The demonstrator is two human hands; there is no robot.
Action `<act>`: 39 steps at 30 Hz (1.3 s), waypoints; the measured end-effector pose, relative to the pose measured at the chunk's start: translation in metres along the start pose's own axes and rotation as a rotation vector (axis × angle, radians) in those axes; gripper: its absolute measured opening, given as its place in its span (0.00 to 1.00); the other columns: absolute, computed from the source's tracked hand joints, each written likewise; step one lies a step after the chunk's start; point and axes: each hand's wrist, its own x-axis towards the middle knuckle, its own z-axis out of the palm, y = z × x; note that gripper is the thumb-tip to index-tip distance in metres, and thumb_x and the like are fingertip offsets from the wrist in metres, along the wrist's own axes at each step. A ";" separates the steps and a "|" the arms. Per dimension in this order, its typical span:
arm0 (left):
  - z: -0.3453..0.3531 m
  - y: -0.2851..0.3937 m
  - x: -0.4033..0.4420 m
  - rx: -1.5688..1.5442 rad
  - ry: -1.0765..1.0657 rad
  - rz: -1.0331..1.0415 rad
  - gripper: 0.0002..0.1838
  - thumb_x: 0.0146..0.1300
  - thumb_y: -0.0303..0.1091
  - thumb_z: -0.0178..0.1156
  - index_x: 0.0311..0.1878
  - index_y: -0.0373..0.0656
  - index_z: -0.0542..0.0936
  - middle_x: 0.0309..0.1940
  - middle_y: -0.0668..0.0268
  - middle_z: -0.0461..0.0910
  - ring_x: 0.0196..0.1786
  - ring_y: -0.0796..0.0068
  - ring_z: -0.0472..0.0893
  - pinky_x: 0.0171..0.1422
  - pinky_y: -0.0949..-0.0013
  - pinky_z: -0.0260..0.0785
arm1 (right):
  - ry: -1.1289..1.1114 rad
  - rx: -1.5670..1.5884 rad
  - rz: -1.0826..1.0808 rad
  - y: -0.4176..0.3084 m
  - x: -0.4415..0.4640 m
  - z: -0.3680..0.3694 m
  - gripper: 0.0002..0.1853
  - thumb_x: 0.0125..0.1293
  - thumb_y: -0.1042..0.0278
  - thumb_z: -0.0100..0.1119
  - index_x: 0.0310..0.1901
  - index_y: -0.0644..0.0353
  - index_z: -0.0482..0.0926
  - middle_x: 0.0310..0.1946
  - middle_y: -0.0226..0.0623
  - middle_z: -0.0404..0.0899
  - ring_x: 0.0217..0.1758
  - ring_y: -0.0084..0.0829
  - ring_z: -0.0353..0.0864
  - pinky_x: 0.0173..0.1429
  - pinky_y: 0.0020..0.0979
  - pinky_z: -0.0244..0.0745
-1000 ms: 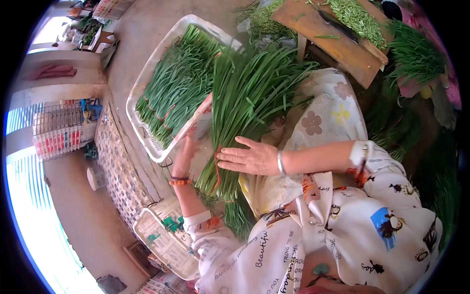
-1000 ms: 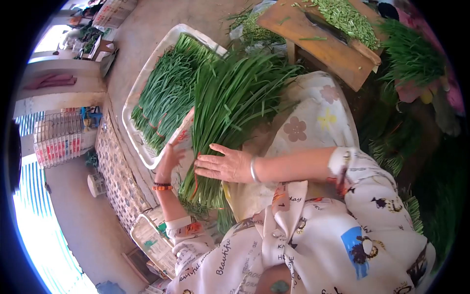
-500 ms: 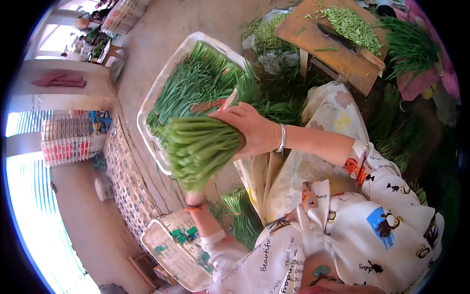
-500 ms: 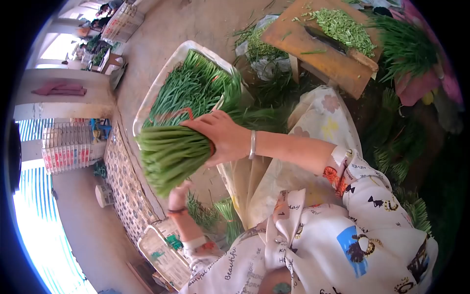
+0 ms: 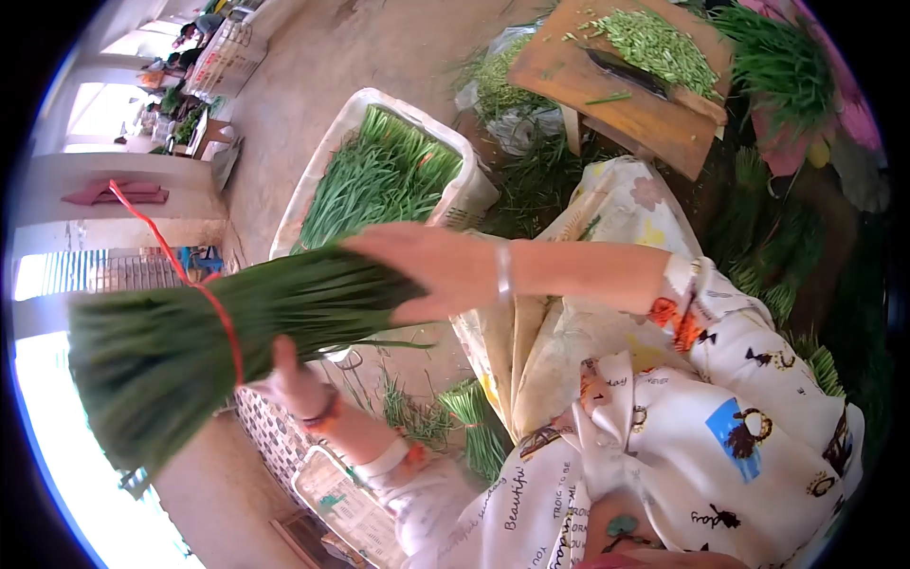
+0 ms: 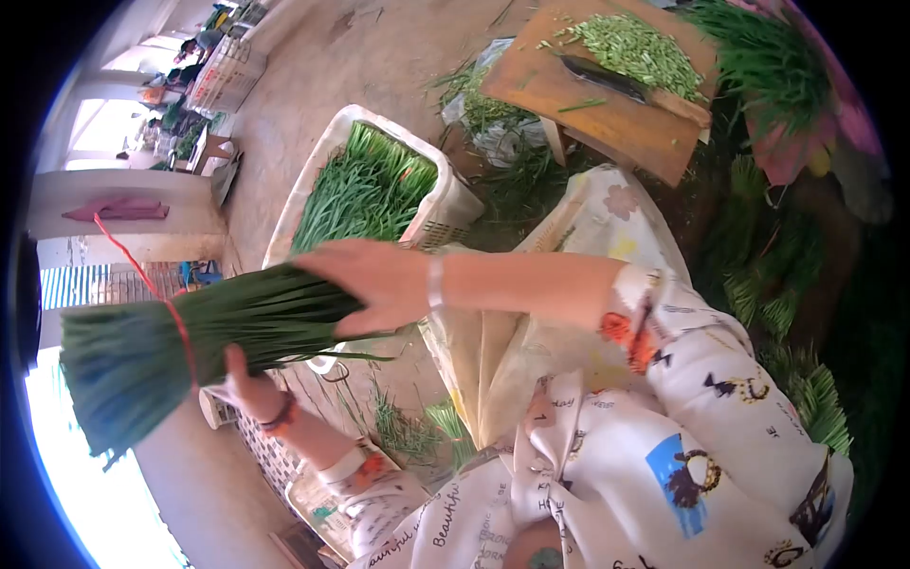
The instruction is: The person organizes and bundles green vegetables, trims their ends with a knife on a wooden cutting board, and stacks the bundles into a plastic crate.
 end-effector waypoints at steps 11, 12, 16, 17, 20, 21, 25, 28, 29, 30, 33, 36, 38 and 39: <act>-0.032 -0.138 0.040 1.210 -0.516 0.165 0.36 0.30 0.26 0.63 0.51 0.50 0.66 0.39 0.60 0.70 0.44 0.59 0.68 0.51 0.59 0.59 | -0.338 -0.252 0.624 0.090 -0.075 -0.042 0.25 0.52 0.66 0.52 0.53 0.64 0.63 0.49 0.47 0.67 0.54 0.42 0.65 0.58 0.35 0.60; -0.029 -0.164 0.041 1.211 -0.591 0.114 0.35 0.30 0.25 0.62 0.50 0.52 0.66 0.37 0.60 0.70 0.41 0.58 0.69 0.50 0.59 0.60 | -0.367 -0.247 0.643 0.102 -0.064 -0.038 0.24 0.52 0.66 0.51 0.52 0.64 0.64 0.49 0.46 0.68 0.53 0.42 0.66 0.57 0.35 0.61; -0.010 -0.200 0.007 1.145 -0.756 -0.069 0.36 0.30 0.30 0.63 0.51 0.50 0.65 0.34 0.57 0.71 0.40 0.55 0.70 0.46 0.58 0.61 | -0.409 -0.386 0.518 0.079 -0.038 -0.037 0.23 0.52 0.68 0.52 0.50 0.64 0.65 0.47 0.45 0.68 0.51 0.42 0.67 0.56 0.35 0.62; 0.008 -0.220 0.007 1.090 -0.757 -0.053 0.36 0.31 0.31 0.63 0.51 0.49 0.65 0.34 0.57 0.71 0.40 0.55 0.70 0.46 0.58 0.62 | -0.403 -0.416 0.477 0.094 -0.021 -0.041 0.23 0.50 0.69 0.53 0.51 0.63 0.65 0.47 0.46 0.68 0.51 0.42 0.67 0.56 0.35 0.62; 0.044 -0.241 -0.009 0.947 -0.815 -0.074 0.35 0.32 0.31 0.62 0.52 0.46 0.64 0.35 0.58 0.70 0.40 0.56 0.70 0.47 0.59 0.61 | -0.374 -0.630 0.280 0.109 0.025 -0.028 0.26 0.49 0.68 0.54 0.53 0.60 0.63 0.52 0.43 0.64 0.56 0.41 0.63 0.58 0.37 0.60; 0.045 -0.256 -0.030 0.905 -0.835 -0.075 0.34 0.33 0.31 0.61 0.52 0.46 0.65 0.34 0.58 0.70 0.40 0.56 0.70 0.47 0.59 0.61 | -0.402 -0.686 0.256 0.124 0.035 -0.009 0.28 0.48 0.67 0.55 0.54 0.59 0.62 0.54 0.42 0.62 0.58 0.40 0.60 0.59 0.38 0.58; 0.042 -0.250 -0.043 0.808 -0.759 -0.188 0.37 0.31 0.30 0.61 0.53 0.45 0.63 0.34 0.56 0.68 0.41 0.56 0.68 0.48 0.58 0.59 | -0.673 -0.920 0.294 0.171 0.081 0.018 0.44 0.38 0.56 0.63 0.59 0.54 0.54 0.59 0.40 0.55 0.66 0.37 0.48 0.63 0.48 0.47; 0.038 -0.234 -0.055 0.726 -0.783 -0.255 0.41 0.33 0.38 0.64 0.56 0.44 0.61 0.43 0.55 0.68 0.47 0.56 0.68 0.54 0.57 0.57 | -1.109 -0.880 0.604 0.184 0.092 0.027 0.49 0.32 0.50 0.63 0.60 0.53 0.52 0.58 0.42 0.57 0.63 0.39 0.53 0.63 0.45 0.46; 0.041 -0.236 -0.051 0.705 -0.794 -0.236 0.42 0.33 0.39 0.65 0.57 0.45 0.60 0.45 0.55 0.67 0.49 0.56 0.67 0.56 0.58 0.56 | -1.149 -0.848 0.648 0.185 0.097 0.018 0.49 0.32 0.51 0.63 0.60 0.53 0.52 0.57 0.43 0.58 0.62 0.40 0.55 0.63 0.44 0.48; 0.031 -0.236 -0.056 0.681 -0.844 -0.261 0.44 0.33 0.41 0.65 0.58 0.45 0.59 0.47 0.55 0.66 0.51 0.57 0.66 0.58 0.58 0.55 | -1.211 -0.758 0.710 0.190 0.091 0.027 0.49 0.32 0.52 0.63 0.60 0.53 0.52 0.55 0.43 0.59 0.61 0.41 0.56 0.62 0.43 0.49; 0.004 -0.245 -0.044 0.638 -0.958 -0.162 0.46 0.33 0.43 0.65 0.61 0.48 0.57 0.52 0.58 0.63 0.55 0.58 0.63 0.60 0.58 0.53 | -1.170 -0.732 0.655 0.193 0.093 0.018 0.49 0.33 0.55 0.64 0.61 0.53 0.52 0.54 0.44 0.60 0.60 0.42 0.57 0.62 0.41 0.51; -0.036 -0.249 -0.044 0.704 -1.071 -0.168 0.47 0.35 0.45 0.64 0.62 0.49 0.54 0.57 0.58 0.59 0.59 0.57 0.59 0.63 0.57 0.49 | -1.204 -0.722 0.687 0.195 0.094 0.014 0.48 0.34 0.58 0.65 0.61 0.54 0.52 0.54 0.44 0.60 0.59 0.43 0.57 0.61 0.40 0.53; -0.059 -0.251 -0.044 0.742 -1.170 -0.174 0.47 0.37 0.45 0.63 0.63 0.50 0.52 0.59 0.57 0.55 0.62 0.57 0.56 0.64 0.56 0.46 | -1.201 -0.702 0.706 0.195 0.092 0.015 0.48 0.34 0.60 0.64 0.61 0.54 0.51 0.54 0.44 0.60 0.59 0.43 0.57 0.61 0.40 0.53; -0.066 -0.251 -0.044 0.740 -1.212 -0.174 0.46 0.40 0.44 0.63 0.63 0.49 0.51 0.61 0.56 0.52 0.62 0.56 0.54 0.65 0.56 0.45 | -1.197 -0.687 0.714 0.194 0.091 0.016 0.47 0.35 0.61 0.64 0.61 0.54 0.51 0.54 0.44 0.60 0.59 0.43 0.57 0.60 0.40 0.53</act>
